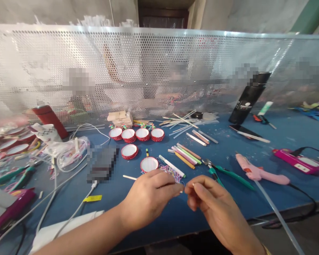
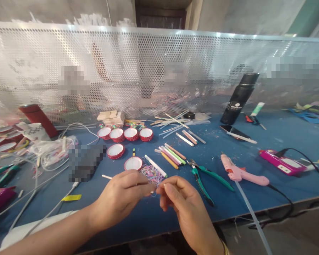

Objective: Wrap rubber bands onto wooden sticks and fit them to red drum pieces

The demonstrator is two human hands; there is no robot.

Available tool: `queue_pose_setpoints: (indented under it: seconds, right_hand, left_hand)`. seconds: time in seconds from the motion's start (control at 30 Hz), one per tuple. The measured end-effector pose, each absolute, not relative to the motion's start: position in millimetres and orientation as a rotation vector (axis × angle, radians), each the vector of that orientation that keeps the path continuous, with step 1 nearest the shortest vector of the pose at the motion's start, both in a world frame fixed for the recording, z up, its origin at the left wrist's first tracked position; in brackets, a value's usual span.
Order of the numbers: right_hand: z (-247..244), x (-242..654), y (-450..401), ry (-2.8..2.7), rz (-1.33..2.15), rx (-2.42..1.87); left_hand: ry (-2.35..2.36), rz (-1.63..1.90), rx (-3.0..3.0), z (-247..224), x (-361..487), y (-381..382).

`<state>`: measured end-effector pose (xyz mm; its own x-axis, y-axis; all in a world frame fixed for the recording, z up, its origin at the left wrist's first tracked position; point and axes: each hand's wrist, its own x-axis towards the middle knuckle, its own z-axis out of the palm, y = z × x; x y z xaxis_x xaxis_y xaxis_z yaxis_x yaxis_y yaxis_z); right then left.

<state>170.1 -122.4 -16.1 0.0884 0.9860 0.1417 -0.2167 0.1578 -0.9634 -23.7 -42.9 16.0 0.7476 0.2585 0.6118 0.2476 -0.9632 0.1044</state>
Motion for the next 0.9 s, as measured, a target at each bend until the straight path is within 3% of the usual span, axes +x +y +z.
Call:
queue_pose_setpoints:
  seconds: [0.3,0.63,0.9]
  right_hand:
    - [-23.0,152.3,-120.5,-1.212,0.757,-1.034]
    - [-27.2,188.0,-91.4,-1.207,0.119,-1.240]
    - [-35.5,200.7,-76.7,-1.444,-0.131,-1.406]
  left_hand:
    - [0.460,0.953,2.923,6.0,-21.7,-44.5]
    - [0.488,1.163,2.971,15.7,-22.5,-43.4]
    - [0.536,1.126,2.921,14.3,-21.3,-39.5]
